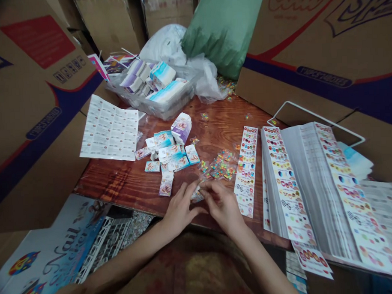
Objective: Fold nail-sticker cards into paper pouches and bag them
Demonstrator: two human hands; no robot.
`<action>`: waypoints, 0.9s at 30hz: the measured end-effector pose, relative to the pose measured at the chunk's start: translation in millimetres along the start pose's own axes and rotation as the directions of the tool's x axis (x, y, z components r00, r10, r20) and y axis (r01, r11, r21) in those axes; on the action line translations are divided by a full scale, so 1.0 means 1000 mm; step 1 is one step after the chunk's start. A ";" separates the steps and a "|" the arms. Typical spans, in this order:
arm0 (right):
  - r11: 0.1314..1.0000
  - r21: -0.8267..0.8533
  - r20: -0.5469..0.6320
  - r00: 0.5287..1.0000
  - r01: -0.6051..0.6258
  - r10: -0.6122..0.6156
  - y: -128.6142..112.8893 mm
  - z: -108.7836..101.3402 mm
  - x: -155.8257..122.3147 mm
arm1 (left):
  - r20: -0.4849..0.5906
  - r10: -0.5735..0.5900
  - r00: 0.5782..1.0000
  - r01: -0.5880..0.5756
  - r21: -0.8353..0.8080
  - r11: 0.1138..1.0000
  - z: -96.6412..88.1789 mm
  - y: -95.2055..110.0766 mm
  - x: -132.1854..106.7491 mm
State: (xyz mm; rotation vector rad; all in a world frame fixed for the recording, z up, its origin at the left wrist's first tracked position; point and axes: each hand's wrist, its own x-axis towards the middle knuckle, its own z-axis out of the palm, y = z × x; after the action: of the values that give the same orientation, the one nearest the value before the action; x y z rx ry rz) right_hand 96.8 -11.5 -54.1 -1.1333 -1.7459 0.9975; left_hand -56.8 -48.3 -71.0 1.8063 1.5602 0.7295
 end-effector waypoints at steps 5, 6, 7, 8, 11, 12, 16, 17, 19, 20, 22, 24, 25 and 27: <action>0.961 0.272 -0.242 0.962 -0.054 0.123 -0.001 0.008 -0.006 | -0.043 0.030 0.999 -0.030 -0.013 0.999 0.006 -0.004 -0.001; 0.961 0.275 -0.281 0.953 -0.034 0.115 -0.003 0.009 -0.008 | -0.048 0.047 0.998 -0.049 -0.049 0.998 0.006 -0.004 0.000; 0.966 0.257 -0.305 0.947 -0.015 0.096 -0.004 0.010 -0.009 | -0.050 0.066 0.997 -0.070 -0.080 0.994 0.007 -0.004 0.000; 0.975 0.222 -0.308 0.949 0.002 0.068 -0.006 0.010 -0.011 | -0.054 0.084 0.995 -0.089 -0.101 0.991 0.007 -0.005 0.000; 0.998 0.038 -0.220 0.975 0.047 -0.038 -0.008 0.007 -0.013 | -0.072 0.116 0.991 -0.125 -0.139 0.982 0.008 -0.006 -0.001; 0.998 -0.028 -0.192 0.979 0.062 -0.066 -0.009 0.006 -0.013 | -0.076 0.122 0.990 -0.132 -0.147 0.980 0.009 -0.007 -0.002; 0.957 -0.209 -0.118 0.966 0.202 -0.230 -0.009 0.000 -0.011 | -0.072 0.156 0.985 -0.165 -0.141 0.976 0.009 -0.009 -0.004; 0.939 -0.232 -0.097 0.954 0.255 -0.283 -0.010 -0.001 -0.011 | -0.068 0.164 0.984 -0.172 -0.131 0.976 0.009 -0.009 -0.004; 0.911 -0.243 -0.104 0.925 0.333 -0.366 -0.013 -0.002 -0.011 | -0.053 0.185 0.981 -0.190 -0.117 0.975 0.008 -0.009 -0.004; 0.917 -0.223 -0.149 0.918 0.330 -0.366 -0.015 -0.002 -0.011 | -0.046 0.195 0.980 -0.200 -0.115 0.973 0.007 -0.009 -0.003; 0.964 -0.099 -0.297 0.918 0.245 -0.264 -0.020 -0.002 -0.013 | -0.030 0.213 0.977 -0.215 -0.125 0.969 0.005 -0.008 -0.003; 0.984 0.118 -0.394 0.916 0.136 -0.079 -0.024 -0.001 -0.015 | -0.018 0.216 0.976 -0.216 -0.147 0.965 0.004 -0.007 -0.003; 0.970 0.220 -0.391 0.920 0.100 -0.006 -0.026 0.000 -0.017 | -0.016 0.210 0.978 -0.210 -0.163 0.964 0.004 -0.007 -0.003; 0.942 0.323 -0.334 0.942 0.091 0.023 -0.026 0.003 -0.020 | -0.018 0.198 0.980 -0.198 -0.201 0.959 0.003 -0.006 -0.004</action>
State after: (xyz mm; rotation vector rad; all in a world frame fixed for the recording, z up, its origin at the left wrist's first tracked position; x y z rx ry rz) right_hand 91.8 -38.0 -35.7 -0.9809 -1.2653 0.9719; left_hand -58.8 -52.1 -78.2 1.8249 1.2643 0.9437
